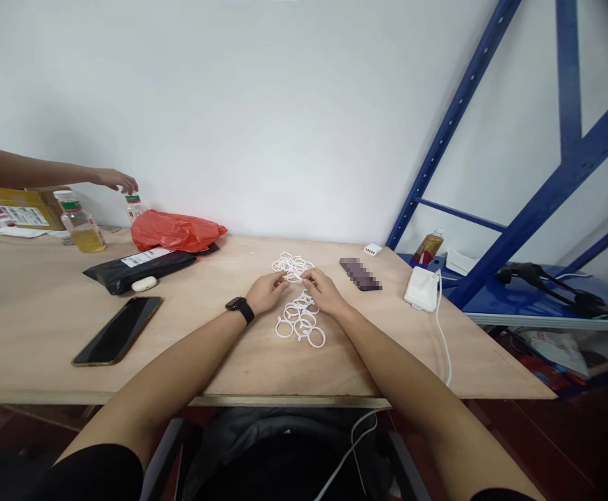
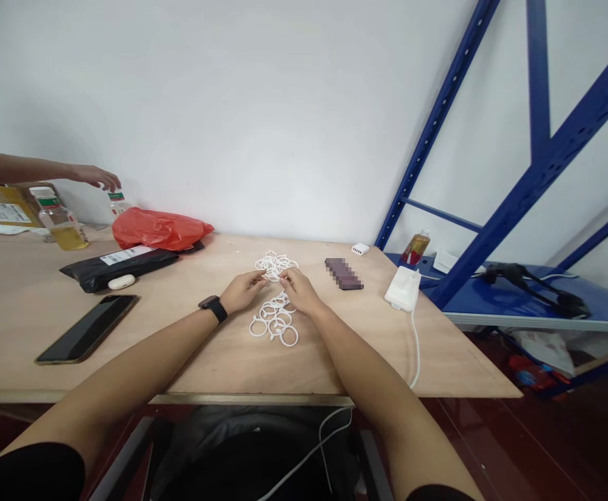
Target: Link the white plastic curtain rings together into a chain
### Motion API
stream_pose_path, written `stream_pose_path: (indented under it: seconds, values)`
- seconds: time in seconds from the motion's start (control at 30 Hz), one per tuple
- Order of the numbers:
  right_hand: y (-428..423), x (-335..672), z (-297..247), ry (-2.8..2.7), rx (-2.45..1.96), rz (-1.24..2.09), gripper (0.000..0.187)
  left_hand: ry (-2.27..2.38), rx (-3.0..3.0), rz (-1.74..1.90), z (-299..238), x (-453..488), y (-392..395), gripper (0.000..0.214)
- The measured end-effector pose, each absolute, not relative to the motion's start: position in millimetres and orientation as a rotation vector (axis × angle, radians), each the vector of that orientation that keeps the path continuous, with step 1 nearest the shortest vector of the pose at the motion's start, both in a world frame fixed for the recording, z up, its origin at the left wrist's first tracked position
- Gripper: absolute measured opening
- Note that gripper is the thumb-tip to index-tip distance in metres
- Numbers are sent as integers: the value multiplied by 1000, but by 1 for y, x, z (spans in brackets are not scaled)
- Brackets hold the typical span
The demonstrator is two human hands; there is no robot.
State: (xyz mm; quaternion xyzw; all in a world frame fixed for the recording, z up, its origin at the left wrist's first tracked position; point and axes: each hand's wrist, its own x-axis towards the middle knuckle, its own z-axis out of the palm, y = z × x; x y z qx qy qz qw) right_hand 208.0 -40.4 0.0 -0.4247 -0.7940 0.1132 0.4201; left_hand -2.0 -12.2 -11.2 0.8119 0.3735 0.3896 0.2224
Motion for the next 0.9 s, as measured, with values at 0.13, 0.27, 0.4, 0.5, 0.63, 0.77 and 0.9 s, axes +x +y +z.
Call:
stream_pose_path:
  seconds: [0.13, 0.27, 0.4, 0.5, 0.63, 0.77, 0.9]
  values:
    - [-52, 197, 6, -2070, -955, 335, 10, 890, 2119, 1119, -12, -2, -8, 37]
    - [-55, 195, 7, -2064, -970, 337, 12, 813, 2020, 1172, -9, 1, -10, 34]
    - [-56, 196, 6, -2015, -1019, 345, 18, 779, 2003, 1203, -7, 4, -15, 30]
    - [-55, 195, 5, -2014, -1011, 338, 26, 799, 2109, 1194, -4, 5, -20, 27]
    - [-53, 192, 4, -1982, -1025, 273, 13, 866, 2343, 1214, -2, 5, -25, 22]
    - [-53, 190, 5, -1926, -1040, 278, 12, 910, 2412, 1257, -1, 8, -28, 22]
    - [-56, 186, 8, -1867, -1066, 285, 12, 973, 2394, 1242, 0, 10, -28, 24]
